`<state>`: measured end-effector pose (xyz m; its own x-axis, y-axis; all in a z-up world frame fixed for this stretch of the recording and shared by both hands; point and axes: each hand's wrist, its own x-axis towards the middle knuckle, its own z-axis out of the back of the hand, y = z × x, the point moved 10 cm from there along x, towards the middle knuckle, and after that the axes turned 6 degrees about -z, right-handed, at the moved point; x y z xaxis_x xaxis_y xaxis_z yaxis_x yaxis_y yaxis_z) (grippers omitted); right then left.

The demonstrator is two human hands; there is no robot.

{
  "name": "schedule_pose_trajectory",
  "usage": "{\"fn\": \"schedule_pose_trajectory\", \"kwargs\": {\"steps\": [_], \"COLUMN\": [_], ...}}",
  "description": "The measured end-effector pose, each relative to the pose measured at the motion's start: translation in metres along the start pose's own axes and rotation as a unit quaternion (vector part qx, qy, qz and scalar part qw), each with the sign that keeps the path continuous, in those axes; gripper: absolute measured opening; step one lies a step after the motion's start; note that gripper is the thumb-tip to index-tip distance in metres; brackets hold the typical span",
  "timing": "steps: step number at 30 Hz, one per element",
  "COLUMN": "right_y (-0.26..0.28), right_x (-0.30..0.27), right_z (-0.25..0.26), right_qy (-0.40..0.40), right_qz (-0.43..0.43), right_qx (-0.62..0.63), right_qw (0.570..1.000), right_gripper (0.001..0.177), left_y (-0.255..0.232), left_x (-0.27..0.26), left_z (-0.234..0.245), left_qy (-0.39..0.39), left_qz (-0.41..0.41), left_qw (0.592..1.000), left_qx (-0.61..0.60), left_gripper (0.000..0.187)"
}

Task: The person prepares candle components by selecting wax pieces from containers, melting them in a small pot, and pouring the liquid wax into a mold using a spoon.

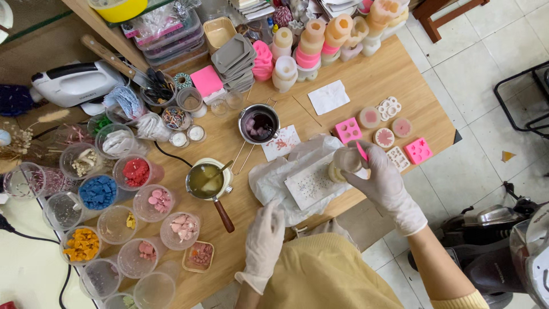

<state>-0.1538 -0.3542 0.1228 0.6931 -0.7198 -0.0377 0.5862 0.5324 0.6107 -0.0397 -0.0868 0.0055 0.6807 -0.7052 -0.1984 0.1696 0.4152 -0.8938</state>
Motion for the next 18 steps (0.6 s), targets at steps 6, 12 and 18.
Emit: {"fn": "schedule_pose_trajectory", "kwargs": {"steps": [6,12,18], "right_y": [0.04,0.042,0.029], "right_x": [0.008,-0.005,-0.006], "right_z": [-0.077,-0.127,-0.155], "right_qy": [0.157,0.202,0.266], "right_qz": [0.196,0.247,0.17], "right_qx": [0.06,0.033,-0.027], "right_qw": [0.966,0.947,0.949], "right_gripper": [0.062,0.052,0.038], "left_y": [-0.019,0.002,-0.013], "left_x": [0.021,0.014,-0.017], "left_z": [-0.051,-0.058,-0.015], "left_qy": [0.103,0.132,0.065], "left_qz": [-0.09,-0.086,-0.128], "left_qw": [0.921,0.892,0.939], "left_qx": [0.365,0.424,0.311], "left_gripper": [0.065,0.068,0.058]}}
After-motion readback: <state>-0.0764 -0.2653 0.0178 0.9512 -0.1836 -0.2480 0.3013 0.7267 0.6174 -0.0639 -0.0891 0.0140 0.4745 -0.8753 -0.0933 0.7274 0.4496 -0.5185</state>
